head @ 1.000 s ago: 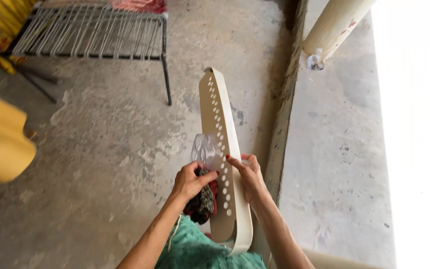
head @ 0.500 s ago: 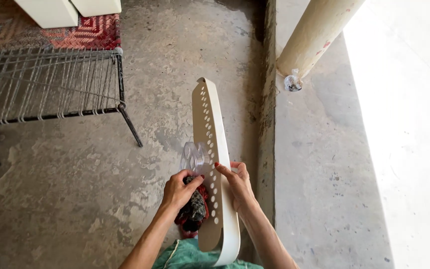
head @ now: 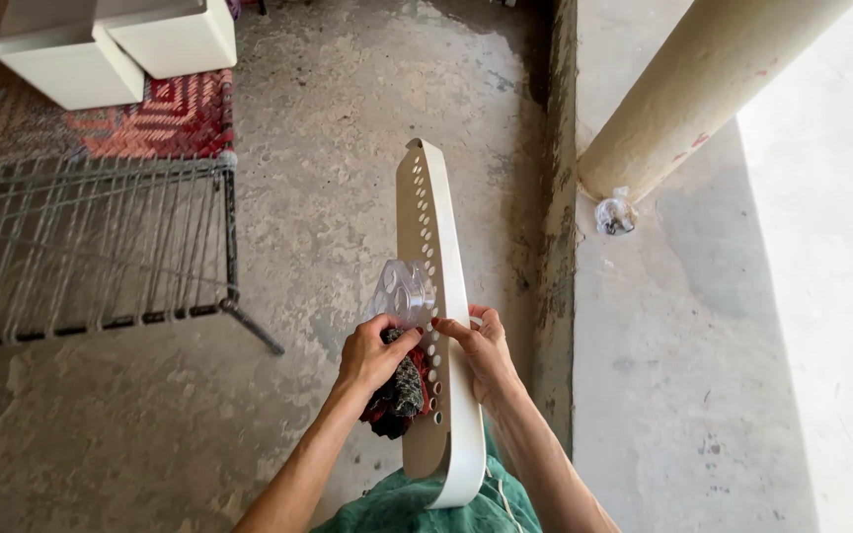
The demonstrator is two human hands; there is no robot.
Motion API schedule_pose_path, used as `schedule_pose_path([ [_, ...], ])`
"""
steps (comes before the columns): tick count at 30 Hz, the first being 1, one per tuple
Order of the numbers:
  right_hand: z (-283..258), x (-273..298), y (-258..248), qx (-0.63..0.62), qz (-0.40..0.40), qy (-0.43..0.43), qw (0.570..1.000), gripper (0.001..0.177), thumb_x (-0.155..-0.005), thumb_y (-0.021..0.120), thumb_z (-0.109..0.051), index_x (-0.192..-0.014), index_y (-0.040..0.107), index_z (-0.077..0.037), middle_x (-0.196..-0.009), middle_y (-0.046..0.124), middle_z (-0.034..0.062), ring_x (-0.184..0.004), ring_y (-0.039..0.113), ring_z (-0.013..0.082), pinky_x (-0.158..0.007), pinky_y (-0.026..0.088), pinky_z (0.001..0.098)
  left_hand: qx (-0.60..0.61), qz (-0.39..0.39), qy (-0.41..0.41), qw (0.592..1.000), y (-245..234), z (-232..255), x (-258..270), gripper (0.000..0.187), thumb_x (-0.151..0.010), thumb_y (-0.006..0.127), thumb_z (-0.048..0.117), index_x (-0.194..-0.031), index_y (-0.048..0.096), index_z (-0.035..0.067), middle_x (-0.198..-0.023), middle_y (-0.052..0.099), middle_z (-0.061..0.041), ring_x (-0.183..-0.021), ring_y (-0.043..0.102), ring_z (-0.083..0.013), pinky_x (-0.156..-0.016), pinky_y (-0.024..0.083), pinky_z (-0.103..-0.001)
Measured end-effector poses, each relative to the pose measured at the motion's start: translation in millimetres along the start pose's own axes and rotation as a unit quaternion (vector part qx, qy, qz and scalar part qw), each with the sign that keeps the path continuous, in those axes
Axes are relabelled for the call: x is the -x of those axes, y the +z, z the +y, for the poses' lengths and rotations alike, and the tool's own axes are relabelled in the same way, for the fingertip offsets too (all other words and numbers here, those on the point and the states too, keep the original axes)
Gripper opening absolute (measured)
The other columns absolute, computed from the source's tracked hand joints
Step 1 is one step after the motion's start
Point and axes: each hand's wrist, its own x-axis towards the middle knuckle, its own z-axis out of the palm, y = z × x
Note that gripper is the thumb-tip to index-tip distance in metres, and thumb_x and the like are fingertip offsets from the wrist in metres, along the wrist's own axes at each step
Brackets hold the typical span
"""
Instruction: Cleaning, scrubbing, and rinsing refrigerator shelves and plastic containers at an outdoor sink.
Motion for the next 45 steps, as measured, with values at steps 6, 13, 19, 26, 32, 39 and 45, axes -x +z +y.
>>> schedule_pose_path([
  [6,-108,-117,0,0.028,0.021,0.038,0.999,0.066,-0.074,0.077,-0.01,-0.128,0.039,-0.003,-0.095,0.065,0.0182,-0.069,0.07,0.0249,-0.053,0.062,0.0415,0.01,0.009,0.0,1.0,16,74,-140,0.043,-0.077,0.075,0.048,-0.099,0.077,0.011,-0.083,0.079,-0.01,-0.076,0.075,-0.0228,-0.073,0.058,-0.037],
  [13,-169,-249,3,0.029,0.003,-0.001,1.0,0.065,-0.074,0.077,-0.007,-0.128,0.039,-0.002,-0.097,0.066,0.019,-0.071,0.07,0.0259,-0.056,0.064,0.0398,-0.006,0.013,0.007,1.0,16,136,-269,0.043,-0.078,0.074,0.049,-0.099,0.078,0.012,-0.087,0.079,-0.007,-0.077,0.075,-0.0225,-0.071,0.058,-0.038],
  [19,-209,-377,26,-0.006,0.006,0.003,1.0,0.063,-0.074,0.077,-0.008,-0.126,0.043,-0.003,-0.1,0.065,0.0169,-0.077,0.071,0.0247,-0.058,0.064,0.0398,0.0,0.018,0.019,1.0,2,168,-397,0.042,-0.077,0.075,0.047,-0.099,0.077,0.011,-0.085,0.079,-0.009,-0.078,0.076,-0.0239,-0.073,0.058,-0.038],
  [26,-281,-494,78,-0.02,0.014,0.013,1.0,0.061,-0.074,0.076,-0.008,-0.126,0.045,-0.004,-0.101,0.064,0.0158,-0.076,0.07,0.0247,-0.058,0.063,0.0393,-0.017,0.013,0.011,1.0,-41,219,-533,0.041,-0.076,0.076,0.047,-0.099,0.078,0.013,-0.086,0.079,-0.009,-0.08,0.076,-0.0244,-0.074,0.058,-0.038],
  [32,-336,-601,104,-0.011,0.003,0.01,1.0,0.061,-0.074,0.076,-0.01,-0.126,0.045,-0.004,-0.101,0.065,0.0166,-0.075,0.069,0.0248,-0.057,0.061,0.0404,-0.003,0.018,0.013,1.0,-58,252,-650,0.041,-0.075,0.077,0.048,-0.098,0.078,0.014,-0.085,0.08,-0.009,-0.08,0.076,-0.0233,-0.075,0.058,-0.036],
  [39,-416,-745,119,0.006,-0.05,0.033,0.998,0.066,-0.074,0.075,-0.012,-0.129,0.04,-0.004,-0.105,0.063,0.0194,-0.08,0.071,0.0278,-0.058,0.064,0.0407,0.012,0.058,-0.004,0.998,-56,302,-789,0.043,-0.075,0.077,0.048,-0.1,0.078,0.013,-0.087,0.08,-0.009,-0.081,0.076,-0.0238,-0.075,0.058,-0.037],
  [45,-512,-835,152,0.132,-0.059,0.072,0.987,0.065,-0.074,0.071,-0.011,-0.13,0.038,-0.009,-0.105,0.062,0.0231,-0.074,0.071,0.0329,-0.056,0.063,0.046,0.039,0.108,-0.029,0.993,-54,343,-900,0.044,-0.074,0.077,0.05,-0.098,0.079,0.013,-0.089,0.079,-0.007,-0.083,0.076,-0.0244,-0.076,0.058,-0.038],
])
